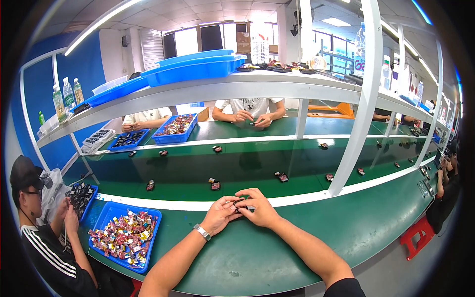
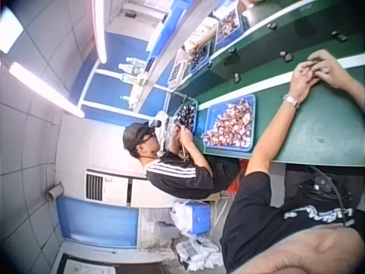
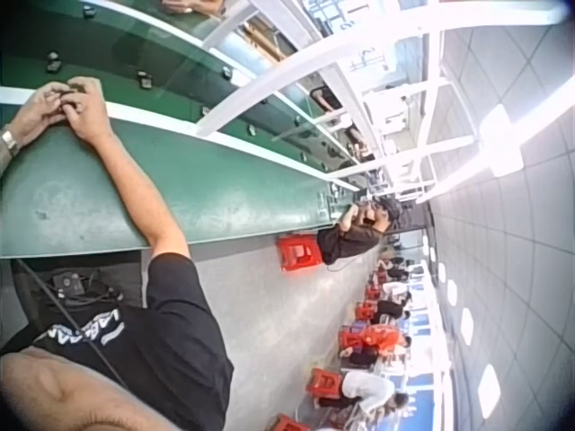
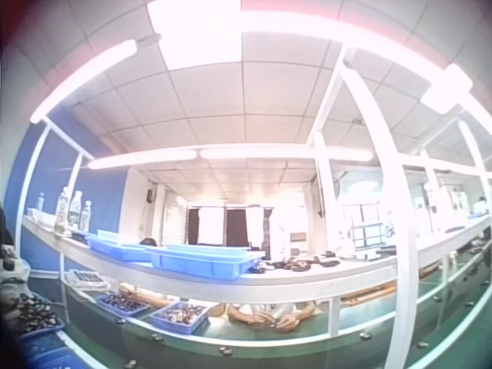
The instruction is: Assembling small toy vehicles on a factory assembly line by attaching parts and placing them on the conveyor belt.
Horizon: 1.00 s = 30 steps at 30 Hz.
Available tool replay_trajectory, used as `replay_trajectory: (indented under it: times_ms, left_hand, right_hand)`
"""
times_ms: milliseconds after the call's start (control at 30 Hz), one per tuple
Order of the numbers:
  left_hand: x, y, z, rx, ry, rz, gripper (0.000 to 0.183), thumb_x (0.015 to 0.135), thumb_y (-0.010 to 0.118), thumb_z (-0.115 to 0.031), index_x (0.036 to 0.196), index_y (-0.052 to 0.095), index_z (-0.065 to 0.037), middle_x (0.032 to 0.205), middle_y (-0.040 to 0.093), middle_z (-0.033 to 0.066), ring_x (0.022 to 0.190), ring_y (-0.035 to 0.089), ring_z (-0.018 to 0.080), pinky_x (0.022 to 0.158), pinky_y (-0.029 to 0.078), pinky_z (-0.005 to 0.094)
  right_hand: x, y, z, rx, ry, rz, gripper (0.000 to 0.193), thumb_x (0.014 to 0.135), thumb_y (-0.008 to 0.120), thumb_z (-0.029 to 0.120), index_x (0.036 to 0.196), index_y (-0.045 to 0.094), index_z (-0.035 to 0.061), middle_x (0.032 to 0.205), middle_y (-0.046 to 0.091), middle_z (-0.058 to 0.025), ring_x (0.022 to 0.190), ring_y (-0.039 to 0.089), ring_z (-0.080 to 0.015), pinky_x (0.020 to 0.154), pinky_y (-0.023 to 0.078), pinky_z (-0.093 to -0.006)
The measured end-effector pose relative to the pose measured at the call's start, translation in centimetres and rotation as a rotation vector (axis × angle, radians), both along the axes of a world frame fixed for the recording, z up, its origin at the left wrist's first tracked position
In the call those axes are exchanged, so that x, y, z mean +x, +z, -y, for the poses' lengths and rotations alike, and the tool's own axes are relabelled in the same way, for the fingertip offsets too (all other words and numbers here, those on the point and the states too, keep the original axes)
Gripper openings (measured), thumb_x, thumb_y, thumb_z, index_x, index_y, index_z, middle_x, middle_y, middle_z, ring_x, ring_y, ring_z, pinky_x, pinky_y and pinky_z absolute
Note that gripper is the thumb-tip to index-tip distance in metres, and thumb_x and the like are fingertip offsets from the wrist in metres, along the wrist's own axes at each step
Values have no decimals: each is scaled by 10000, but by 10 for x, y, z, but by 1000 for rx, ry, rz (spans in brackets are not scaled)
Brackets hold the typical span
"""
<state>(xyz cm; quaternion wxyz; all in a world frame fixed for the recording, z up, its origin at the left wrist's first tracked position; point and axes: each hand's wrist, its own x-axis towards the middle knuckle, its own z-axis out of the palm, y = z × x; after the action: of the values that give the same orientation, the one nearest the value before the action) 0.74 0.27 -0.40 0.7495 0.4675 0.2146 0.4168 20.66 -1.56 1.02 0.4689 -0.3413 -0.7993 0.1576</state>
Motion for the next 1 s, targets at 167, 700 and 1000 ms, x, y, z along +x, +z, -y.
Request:
replay_trajectory:
  times_ms: [167, 700, 1000]
  left_hand:
    - [-3, -2, -2, 30, 1, 29, 273, 961, 574, -38, 1226, 509, -43, 1231, 606, 125, 1174, 593, 228, 1025, 504, 422]
    - [0, -1, 1, 24, -20, 94, 261, 954, 592, -48, 1206, 526, -65, 1258, 596, 101, 1165, 592, 222, 1010, 504, 420]
    - [-1, -2, -1, 36, -22, 108, 253, 958, 588, -43, 1203, 530, -62, 1306, 575, 121, 1146, 601, 219, 1000, 510, 415]
  right_hand:
    - [-4, 5, 6, 13, 14, -13, 197, 783, 728, 49, 971, 748, 105, 1215, 600, -88, 1196, 513, -271, 901, 521, -365]
    - [-9, 5, 7, 159, -31, -81, 212, 712, 720, -7, 904, 732, 81, 1183, 615, -74, 1164, 537, -281, 942, 491, -397]
    - [-9, 10, 10, 270, -99, -69, 168, 701, 723, 21, 863, 709, 67, 1154, 614, -75, 1150, 545, -285, 951, 476, -398]
